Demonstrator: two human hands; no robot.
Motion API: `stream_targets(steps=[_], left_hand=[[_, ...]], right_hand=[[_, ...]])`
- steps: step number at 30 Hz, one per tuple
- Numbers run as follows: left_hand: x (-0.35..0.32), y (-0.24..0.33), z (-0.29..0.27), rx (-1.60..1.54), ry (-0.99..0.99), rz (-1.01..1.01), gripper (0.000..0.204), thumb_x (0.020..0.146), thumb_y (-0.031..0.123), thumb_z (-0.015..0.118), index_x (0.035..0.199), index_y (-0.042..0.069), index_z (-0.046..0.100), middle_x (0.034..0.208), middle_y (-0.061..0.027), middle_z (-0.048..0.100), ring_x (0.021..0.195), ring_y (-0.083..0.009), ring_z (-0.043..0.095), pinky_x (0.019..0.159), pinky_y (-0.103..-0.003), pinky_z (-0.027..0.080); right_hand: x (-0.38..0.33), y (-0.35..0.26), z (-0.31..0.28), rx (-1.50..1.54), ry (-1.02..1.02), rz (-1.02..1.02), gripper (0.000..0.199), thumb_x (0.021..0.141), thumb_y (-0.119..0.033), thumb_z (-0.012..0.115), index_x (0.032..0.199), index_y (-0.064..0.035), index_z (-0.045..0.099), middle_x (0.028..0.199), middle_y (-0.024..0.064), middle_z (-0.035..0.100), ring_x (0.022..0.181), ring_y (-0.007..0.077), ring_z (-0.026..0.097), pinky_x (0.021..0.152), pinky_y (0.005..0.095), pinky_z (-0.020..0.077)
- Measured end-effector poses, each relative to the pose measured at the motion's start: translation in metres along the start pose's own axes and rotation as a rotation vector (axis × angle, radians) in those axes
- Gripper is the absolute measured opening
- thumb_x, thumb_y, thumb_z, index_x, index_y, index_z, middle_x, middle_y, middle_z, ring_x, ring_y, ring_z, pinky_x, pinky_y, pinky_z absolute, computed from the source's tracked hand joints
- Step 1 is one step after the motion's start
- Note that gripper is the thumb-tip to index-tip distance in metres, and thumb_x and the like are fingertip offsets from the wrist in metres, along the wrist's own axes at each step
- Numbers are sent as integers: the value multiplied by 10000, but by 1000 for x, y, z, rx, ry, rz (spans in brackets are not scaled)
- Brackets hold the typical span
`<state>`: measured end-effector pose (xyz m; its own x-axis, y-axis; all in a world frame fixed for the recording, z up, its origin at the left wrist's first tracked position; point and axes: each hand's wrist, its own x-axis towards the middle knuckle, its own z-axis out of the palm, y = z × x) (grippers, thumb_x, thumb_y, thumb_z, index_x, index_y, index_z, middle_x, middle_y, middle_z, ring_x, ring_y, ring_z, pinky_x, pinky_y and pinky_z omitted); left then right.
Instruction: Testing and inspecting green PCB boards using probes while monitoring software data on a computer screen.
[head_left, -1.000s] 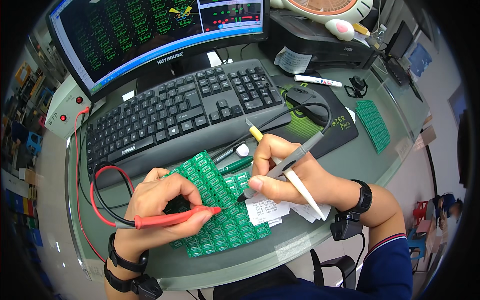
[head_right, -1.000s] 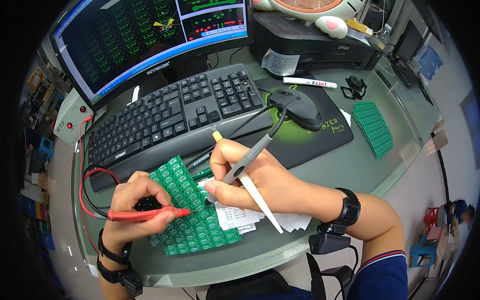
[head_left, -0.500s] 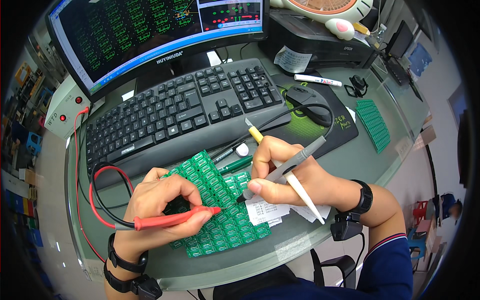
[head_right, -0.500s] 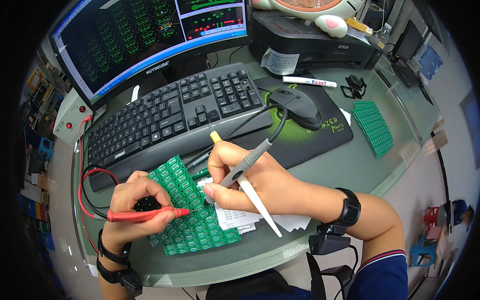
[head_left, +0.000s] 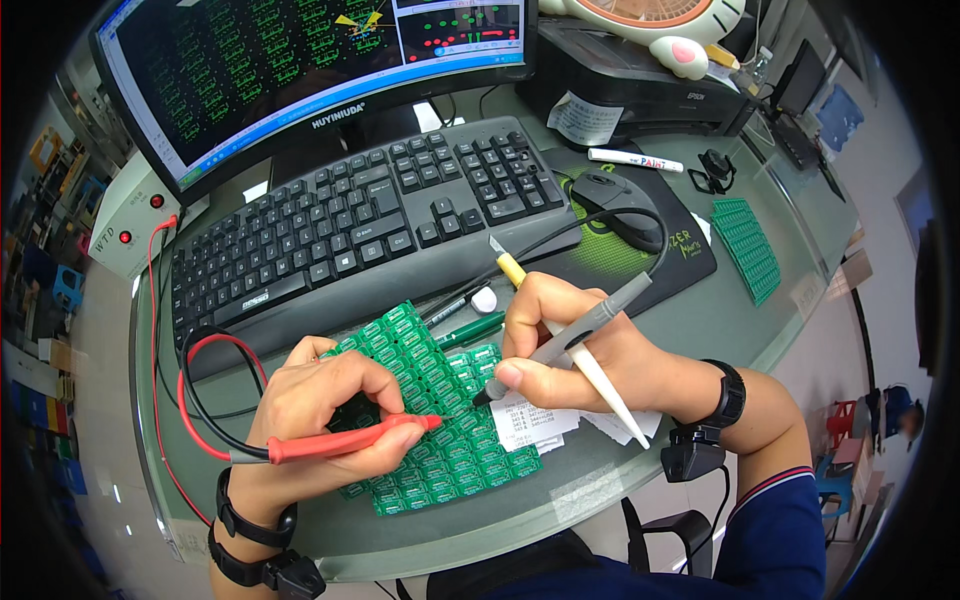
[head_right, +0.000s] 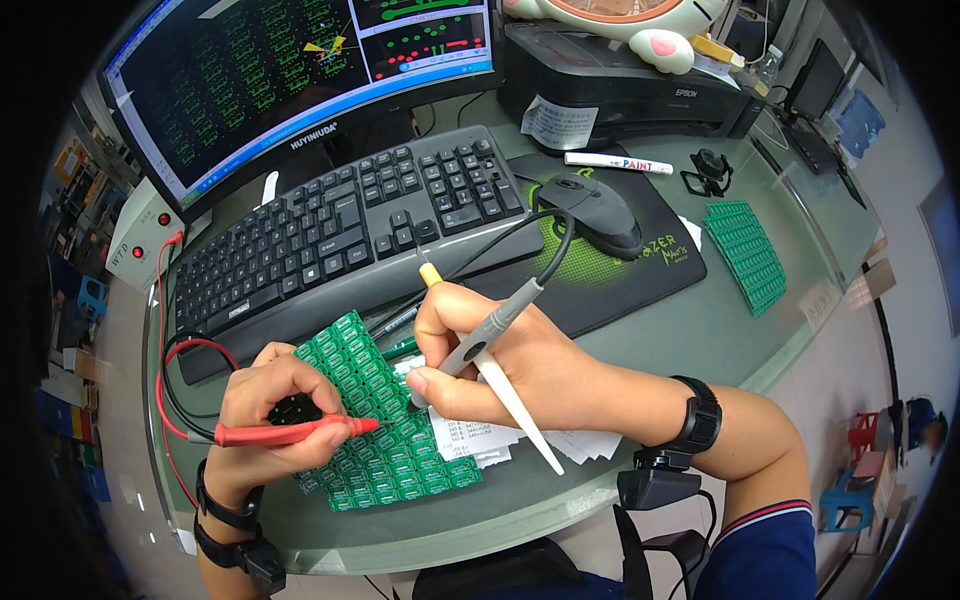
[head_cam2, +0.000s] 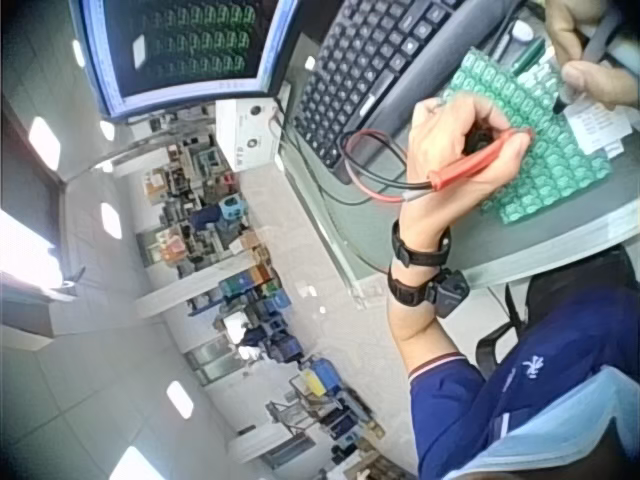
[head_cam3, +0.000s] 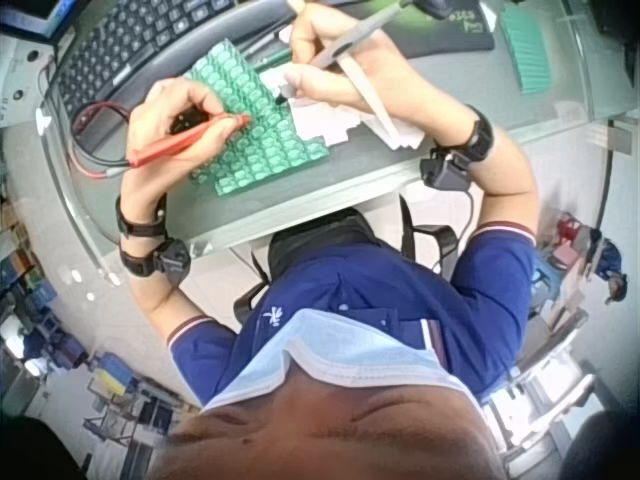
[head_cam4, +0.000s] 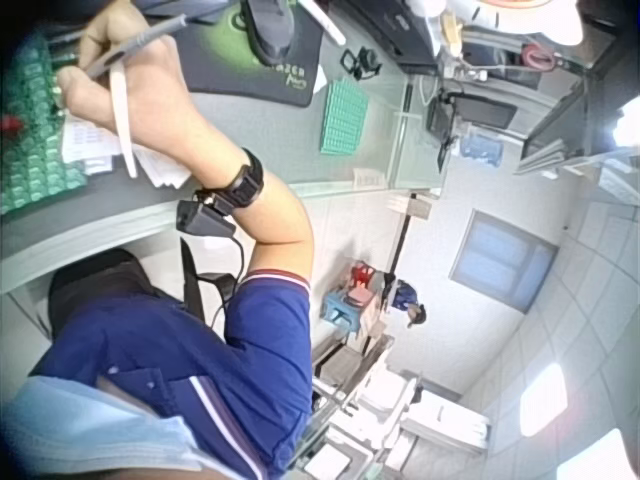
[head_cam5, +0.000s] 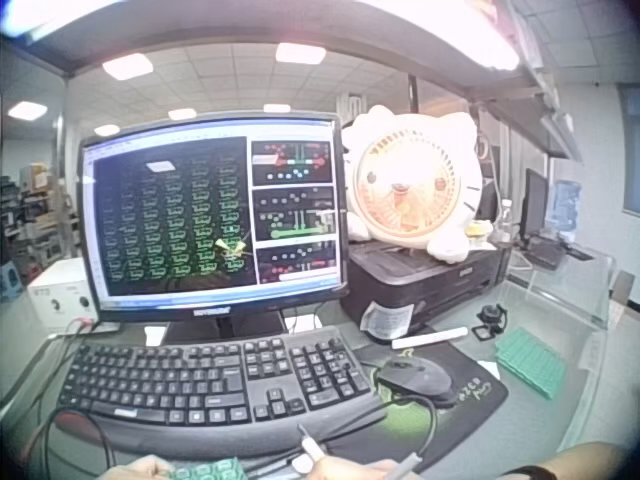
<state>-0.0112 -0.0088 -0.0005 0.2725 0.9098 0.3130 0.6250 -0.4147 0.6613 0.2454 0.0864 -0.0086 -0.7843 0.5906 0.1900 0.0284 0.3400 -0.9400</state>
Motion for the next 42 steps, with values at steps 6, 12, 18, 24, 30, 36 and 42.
stream_targets(steps=[6,12,18,24,30,36,42], left_hand=[[0,-1,1,-5,8,5,225,680,172,841,761,143,633,695,52,638,617,-131,595,755,-315,424],[-1,-1,1,-1,1,0,226,678,165,840,766,141,633,700,51,642,626,-133,602,753,-314,426],[-1,-1,1,-10,9,1,224,677,159,836,762,142,630,702,52,646,625,-132,601,754,-314,426],[-1,-1,2,-2,15,-1,232,673,161,838,763,145,625,707,50,651,623,-135,599,752,-313,424],[-1,-2,1,-5,5,-6,241,673,164,840,767,147,619,706,52,651,628,-136,603,762,-313,423],[-1,-1,1,-8,2,3,241,677,157,838,766,145,615,704,53,649,625,-134,606,769,-321,426],[0,-1,1,-6,5,9,243,678,159,841,761,144,613,702,53,647,618,-135,605,770,-325,426]], right_hand=[[0,0,0,-2,2,-2,252,909,-126,727,881,-56,487,807,36,618,740,99,609,639,260,476],[0,1,0,10,10,-4,253,908,-130,727,875,-58,486,807,31,607,741,96,595,649,262,472],[-1,1,-1,22,10,11,251,910,-135,724,872,-60,488,804,24,594,741,90,574,662,264,465],[-1,2,1,33,13,-4,254,909,-131,730,872,-59,489,810,30,611,741,92,593,644,259,467],[-1,2,2,-2,16,-17,259,905,-134,736,869,-60,491,802,33,625,727,95,604,623,258,465],[-1,2,2,-3,17,-24,260,899,-132,741,861,-64,493,796,32,628,714,95,603,611,258,460],[-1,0,3,-82,12,-62,270,881,-145,759,857,-77,498,778,28,642,688,103,604,597,262,457]])
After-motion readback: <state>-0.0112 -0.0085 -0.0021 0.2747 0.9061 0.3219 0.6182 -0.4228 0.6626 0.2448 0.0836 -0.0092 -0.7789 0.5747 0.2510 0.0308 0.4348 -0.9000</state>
